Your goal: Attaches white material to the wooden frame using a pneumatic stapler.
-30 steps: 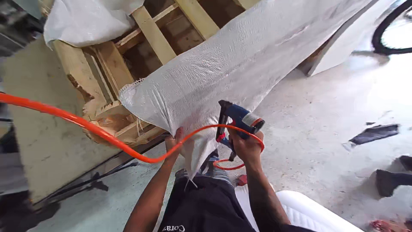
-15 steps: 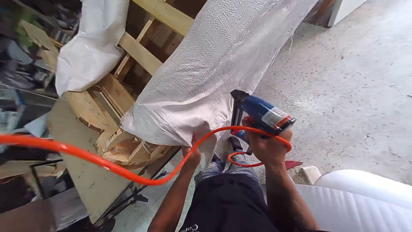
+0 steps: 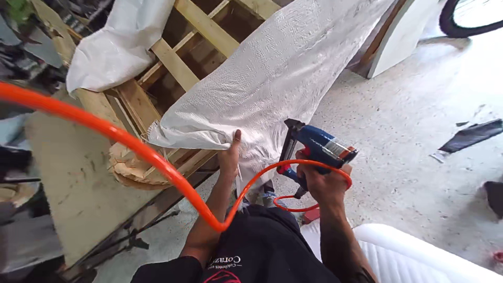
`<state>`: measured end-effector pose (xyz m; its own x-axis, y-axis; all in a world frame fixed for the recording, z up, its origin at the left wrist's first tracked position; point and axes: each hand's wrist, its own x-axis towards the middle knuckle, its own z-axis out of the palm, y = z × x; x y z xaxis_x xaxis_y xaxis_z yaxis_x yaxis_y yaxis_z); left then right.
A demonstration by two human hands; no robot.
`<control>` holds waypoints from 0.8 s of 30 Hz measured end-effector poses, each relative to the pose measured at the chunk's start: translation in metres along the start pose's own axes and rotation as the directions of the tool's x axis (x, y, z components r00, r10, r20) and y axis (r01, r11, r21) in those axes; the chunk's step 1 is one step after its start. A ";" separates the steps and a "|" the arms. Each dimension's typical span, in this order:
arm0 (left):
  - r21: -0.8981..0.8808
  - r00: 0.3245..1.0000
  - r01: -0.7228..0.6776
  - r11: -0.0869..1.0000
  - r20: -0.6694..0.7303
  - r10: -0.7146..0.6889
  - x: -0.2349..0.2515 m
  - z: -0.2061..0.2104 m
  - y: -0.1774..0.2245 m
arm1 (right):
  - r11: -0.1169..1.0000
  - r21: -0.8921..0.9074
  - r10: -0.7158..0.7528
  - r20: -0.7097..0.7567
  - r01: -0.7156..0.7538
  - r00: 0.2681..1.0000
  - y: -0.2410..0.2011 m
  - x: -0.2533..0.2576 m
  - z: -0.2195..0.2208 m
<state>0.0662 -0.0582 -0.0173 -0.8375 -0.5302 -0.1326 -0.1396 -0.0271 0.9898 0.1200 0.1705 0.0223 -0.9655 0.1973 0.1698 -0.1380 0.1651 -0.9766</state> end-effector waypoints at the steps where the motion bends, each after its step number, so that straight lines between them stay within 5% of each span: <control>1: -0.059 0.999 -0.013 0.998 -0.040 0.011 0.003 0.003 -0.005 | 1.000 0.013 -0.008 0.023 0.008 1.000 0.001 0.005 0.002; 7: -0.473 0.986 0.002 0.881 -0.144 -0.079 -0.016 0.047 -0.005 | 0.991 0.119 0.048 0.124 -0.063 0.991 0.008 0.020 0.016; 12: -0.013 0.980 -0.072 0.997 -0.188 0.069 0.003 0.057 -0.010 | 0.999 0.030 0.040 0.162 -0.045 0.986 0.013 0.039 0.034; 15: 0.322 0.957 -0.225 0.920 -0.105 0.270 0.025 0.039 -0.019 | 0.990 -0.118 -0.068 0.130 0.083 0.989 0.015 0.054 0.056; 17: 0.441 0.967 -0.236 0.866 0.017 0.255 0.022 0.029 -0.025 | 0.970 -0.200 -0.115 0.121 0.137 0.986 0.016 0.054 0.073; 18: 0.486 0.961 -0.259 0.835 0.041 0.274 0.018 0.025 -0.030 | 0.963 -0.219 -0.133 0.122 0.157 0.984 0.016 0.053 0.081; 21: 0.485 0.807 -0.504 0.714 -0.031 0.590 0.032 0.028 -0.053 | 0.949 -0.238 -0.194 0.074 0.206 0.978 0.018 0.060 0.105; 24: 0.516 0.800 -0.522 0.679 0.021 0.599 0.030 0.019 -0.059 | 0.917 -0.341 -0.189 0.085 0.207 0.978 0.015 0.057 0.114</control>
<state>0.0389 -0.0562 -0.0811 -0.7648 -0.4231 0.4858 0.0691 0.6958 0.7149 0.0372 0.0743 0.0019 -0.9371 0.0801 0.3398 -0.2512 0.5213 -0.8156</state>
